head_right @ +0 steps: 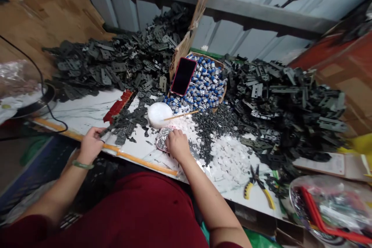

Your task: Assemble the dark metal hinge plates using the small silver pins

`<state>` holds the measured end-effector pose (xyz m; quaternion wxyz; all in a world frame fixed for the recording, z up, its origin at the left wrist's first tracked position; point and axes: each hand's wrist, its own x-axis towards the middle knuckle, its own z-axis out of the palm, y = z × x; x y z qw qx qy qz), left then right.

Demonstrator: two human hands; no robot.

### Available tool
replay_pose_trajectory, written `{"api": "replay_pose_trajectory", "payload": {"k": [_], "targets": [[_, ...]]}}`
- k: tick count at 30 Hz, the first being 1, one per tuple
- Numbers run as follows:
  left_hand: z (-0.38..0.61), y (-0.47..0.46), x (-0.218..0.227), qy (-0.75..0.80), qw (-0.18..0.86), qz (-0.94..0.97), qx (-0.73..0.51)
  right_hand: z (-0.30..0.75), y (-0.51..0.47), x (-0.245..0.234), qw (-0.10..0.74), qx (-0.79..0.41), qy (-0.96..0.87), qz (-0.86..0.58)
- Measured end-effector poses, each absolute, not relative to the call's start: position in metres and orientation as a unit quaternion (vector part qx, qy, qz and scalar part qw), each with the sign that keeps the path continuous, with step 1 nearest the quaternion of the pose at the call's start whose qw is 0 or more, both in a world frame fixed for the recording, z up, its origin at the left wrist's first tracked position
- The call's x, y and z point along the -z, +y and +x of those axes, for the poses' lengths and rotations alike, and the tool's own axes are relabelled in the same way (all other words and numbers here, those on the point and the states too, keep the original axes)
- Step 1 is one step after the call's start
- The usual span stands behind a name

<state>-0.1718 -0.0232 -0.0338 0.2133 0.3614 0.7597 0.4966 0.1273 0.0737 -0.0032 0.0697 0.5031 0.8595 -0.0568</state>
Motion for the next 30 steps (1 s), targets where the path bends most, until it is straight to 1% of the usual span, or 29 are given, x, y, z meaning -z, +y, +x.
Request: {"api": "replay_pose_trajectory", "payload": {"k": [3, 6, 9, 11, 14, 17, 22, 26, 30], "targets": [[-0.156, -0.014, 0.020, 0.684, 0.249, 0.274, -0.628, 0.126, 0.075, 0.004, 0.067, 0.060, 0.861, 0.501], [-0.120, -0.005, 0.005, 0.619, 0.334, 0.229, -0.673, 0.127, 0.076, 0.006, 0.060, 0.071, 0.865, 0.493], [-0.073, 0.003, -0.006, 0.563, 0.479, 0.257, -0.623, 0.131, 0.076, 0.007, 0.030, 0.081, 0.864, 0.496], [-0.045, 0.008, -0.009, 0.527, 0.555, 0.283, -0.578, 0.135, 0.074, 0.007, 0.003, 0.085, 0.863, 0.498], [-0.017, 0.015, -0.008, 0.491, 0.619, 0.289, -0.541, 0.142, 0.070, 0.010, -0.047, 0.095, 0.861, 0.498], [-0.005, 0.019, -0.002, 0.496, 0.631, 0.283, -0.526, 0.148, 0.065, 0.014, -0.121, 0.138, 0.851, 0.493], [-0.003, 0.018, 0.005, 0.514, 0.626, 0.293, -0.508, 0.154, 0.063, 0.016, -0.286, 0.300, 0.756, 0.506], [-0.003, 0.014, 0.006, 0.532, 0.610, 0.316, -0.495, 0.155, 0.063, 0.011, -0.334, 0.391, 0.682, 0.520], [-0.002, 0.012, 0.007, 0.521, 0.621, 0.325, -0.486, 0.152, 0.060, 0.003, -0.372, 0.463, 0.615, 0.518]]}}
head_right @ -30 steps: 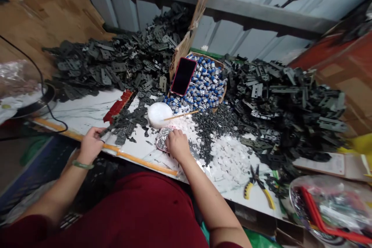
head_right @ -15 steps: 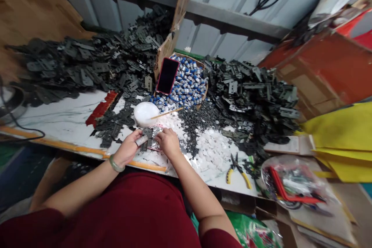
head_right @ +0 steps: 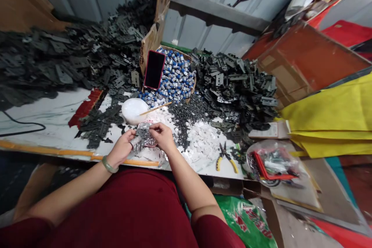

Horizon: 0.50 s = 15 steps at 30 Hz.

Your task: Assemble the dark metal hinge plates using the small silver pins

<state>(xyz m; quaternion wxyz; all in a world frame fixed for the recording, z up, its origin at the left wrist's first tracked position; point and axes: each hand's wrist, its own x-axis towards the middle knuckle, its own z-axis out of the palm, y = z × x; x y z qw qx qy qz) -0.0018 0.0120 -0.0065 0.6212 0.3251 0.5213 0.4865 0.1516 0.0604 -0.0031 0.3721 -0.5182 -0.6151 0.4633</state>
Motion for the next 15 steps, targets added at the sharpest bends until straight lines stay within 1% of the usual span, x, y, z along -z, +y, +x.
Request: {"api": "replay_pose_trajectory", "payload": {"k": [3, 5, 8, 11, 13, 15], "targets": [[0.000, 0.010, 0.006, 0.506, 0.635, 0.321, -0.487, 0.148, 0.058, 0.000, 0.370, -0.473, -0.615, -0.511], [0.000, 0.009, 0.005, 0.501, 0.640, 0.321, -0.486, 0.146, 0.056, 0.000, 0.367, -0.458, -0.629, -0.510], [-0.001, 0.007, 0.006, 0.503, 0.637, 0.337, -0.476, 0.142, 0.051, 0.001, 0.353, -0.391, -0.687, -0.501], [-0.003, 0.005, 0.008, 0.513, 0.620, 0.366, -0.467, 0.140, 0.048, 0.002, 0.314, -0.320, -0.753, -0.481], [-0.004, 0.006, 0.009, 0.516, 0.610, 0.377, -0.468, 0.139, 0.047, 0.003, 0.308, -0.324, -0.753, -0.483], [-0.005, 0.006, 0.010, 0.513, 0.614, 0.367, -0.475, 0.138, 0.046, 0.004, 0.334, -0.362, -0.715, -0.496]]}}
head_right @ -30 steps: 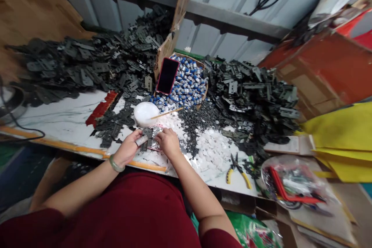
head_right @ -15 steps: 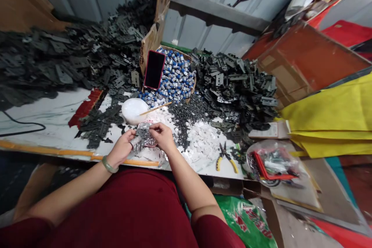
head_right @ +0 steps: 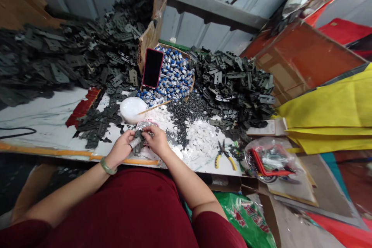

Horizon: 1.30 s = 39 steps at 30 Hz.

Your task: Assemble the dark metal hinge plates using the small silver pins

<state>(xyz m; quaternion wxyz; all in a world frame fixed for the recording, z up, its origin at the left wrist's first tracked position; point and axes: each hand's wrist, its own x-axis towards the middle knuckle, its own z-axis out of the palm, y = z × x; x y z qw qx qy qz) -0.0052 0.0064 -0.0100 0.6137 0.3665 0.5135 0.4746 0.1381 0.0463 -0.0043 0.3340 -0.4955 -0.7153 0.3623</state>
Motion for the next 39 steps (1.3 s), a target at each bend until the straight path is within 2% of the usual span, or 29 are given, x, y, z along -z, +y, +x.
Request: {"api": "replay_pose_trajectory", "payload": {"k": [3, 8, 10, 13, 15, 18, 21, 24, 27, 34, 39], "targets": [[-0.006, 0.007, 0.009, 0.501, 0.633, 0.338, -0.484, 0.137, 0.043, 0.006, 0.372, -0.406, -0.665, -0.505], [-0.005, 0.003, 0.009, 0.502, 0.658, 0.320, -0.461, 0.133, 0.033, 0.010, 0.346, -0.343, -0.712, -0.505], [-0.005, 0.001, 0.009, 0.509, 0.665, 0.306, -0.454, 0.130, 0.030, 0.017, 0.336, -0.388, -0.684, -0.519], [-0.006, -0.001, 0.011, 0.516, 0.669, 0.303, -0.441, 0.132, 0.029, 0.029, 0.340, -0.518, -0.589, -0.518], [-0.006, -0.002, 0.012, 0.517, 0.666, 0.316, -0.436, 0.142, 0.032, 0.033, 0.334, -0.543, -0.580, -0.508], [-0.007, -0.001, 0.013, 0.505, 0.672, 0.330, -0.430, 0.171, 0.041, 0.028, 0.271, -0.400, -0.665, -0.570], [-0.006, 0.000, 0.014, 0.502, 0.682, 0.324, -0.422, 0.201, 0.057, 0.020, 0.142, -0.173, -0.721, -0.656], [-0.004, 0.000, 0.016, 0.502, 0.686, 0.315, -0.423, 0.216, 0.069, 0.020, 0.025, -0.065, -0.748, -0.660], [-0.002, 0.000, 0.015, 0.500, 0.687, 0.310, -0.427, 0.215, 0.069, 0.027, -0.022, -0.058, -0.771, -0.634], [-0.003, 0.000, 0.011, 0.499, 0.692, 0.307, -0.422, 0.220, 0.060, 0.022, 0.047, -0.106, -0.758, -0.641], [0.000, 0.001, 0.014, 0.496, 0.698, 0.309, -0.413, 0.225, 0.057, 0.021, 0.024, -0.106, -0.774, -0.624]]}}
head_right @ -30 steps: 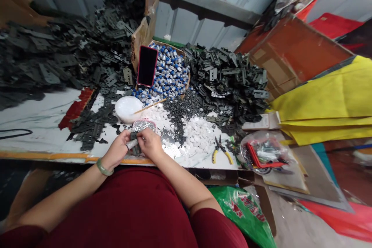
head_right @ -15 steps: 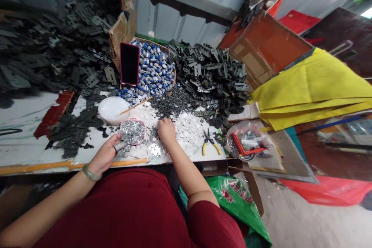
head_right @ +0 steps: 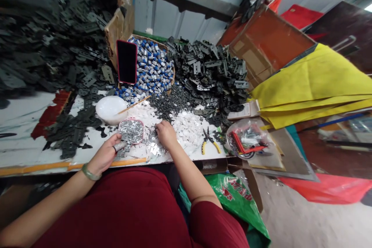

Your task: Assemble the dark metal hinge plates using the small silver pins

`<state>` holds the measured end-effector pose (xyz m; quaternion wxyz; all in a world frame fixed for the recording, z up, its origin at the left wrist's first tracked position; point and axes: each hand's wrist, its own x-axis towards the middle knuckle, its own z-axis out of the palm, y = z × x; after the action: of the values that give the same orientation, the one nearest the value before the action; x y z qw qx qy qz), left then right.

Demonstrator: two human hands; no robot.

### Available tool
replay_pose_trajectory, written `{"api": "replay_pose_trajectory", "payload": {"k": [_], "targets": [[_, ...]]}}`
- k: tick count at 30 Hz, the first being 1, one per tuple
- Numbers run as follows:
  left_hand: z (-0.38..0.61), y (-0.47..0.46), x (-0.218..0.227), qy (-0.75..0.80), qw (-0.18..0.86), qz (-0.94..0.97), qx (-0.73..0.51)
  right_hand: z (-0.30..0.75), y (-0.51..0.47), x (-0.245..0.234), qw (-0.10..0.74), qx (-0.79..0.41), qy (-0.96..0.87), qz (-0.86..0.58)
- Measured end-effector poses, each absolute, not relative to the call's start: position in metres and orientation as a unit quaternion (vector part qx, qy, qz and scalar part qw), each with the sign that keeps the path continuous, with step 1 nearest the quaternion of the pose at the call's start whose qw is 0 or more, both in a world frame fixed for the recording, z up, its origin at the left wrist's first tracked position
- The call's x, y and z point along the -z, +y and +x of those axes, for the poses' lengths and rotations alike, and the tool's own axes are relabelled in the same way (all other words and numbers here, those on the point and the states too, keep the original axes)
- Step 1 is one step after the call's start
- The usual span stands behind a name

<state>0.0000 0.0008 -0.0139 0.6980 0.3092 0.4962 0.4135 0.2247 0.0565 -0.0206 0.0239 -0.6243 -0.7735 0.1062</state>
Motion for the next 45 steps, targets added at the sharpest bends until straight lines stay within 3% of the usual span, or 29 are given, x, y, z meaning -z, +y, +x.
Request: {"api": "replay_pose_trajectory", "payload": {"k": [6, 10, 15, 21, 25, 29, 45], "targets": [[0.001, -0.002, 0.016, 0.479, 0.701, 0.309, -0.428, 0.217, 0.058, 0.033, 0.027, -0.114, -0.792, -0.599], [0.001, -0.003, 0.015, 0.478, 0.709, 0.293, -0.427, 0.216, 0.053, 0.033, 0.120, -0.164, -0.751, -0.628], [0.007, 0.000, 0.007, 0.431, 0.761, 0.240, -0.421, 0.190, 0.028, 0.027, 0.252, -0.323, -0.692, -0.595], [0.004, -0.001, 0.007, 0.436, 0.750, 0.252, -0.430, 0.171, 0.017, 0.015, 0.202, -0.324, -0.726, -0.572], [0.003, -0.005, 0.014, 0.481, 0.699, 0.304, -0.432, 0.167, 0.020, 0.008, 0.244, -0.375, -0.690, -0.569], [0.003, -0.007, 0.017, 0.493, 0.681, 0.325, -0.433, 0.159, 0.015, 0.005, 0.228, -0.362, -0.719, -0.548], [0.009, -0.009, 0.009, 0.491, 0.736, 0.251, -0.394, 0.161, -0.001, 0.020, 0.236, -0.336, -0.732, -0.544]]}}
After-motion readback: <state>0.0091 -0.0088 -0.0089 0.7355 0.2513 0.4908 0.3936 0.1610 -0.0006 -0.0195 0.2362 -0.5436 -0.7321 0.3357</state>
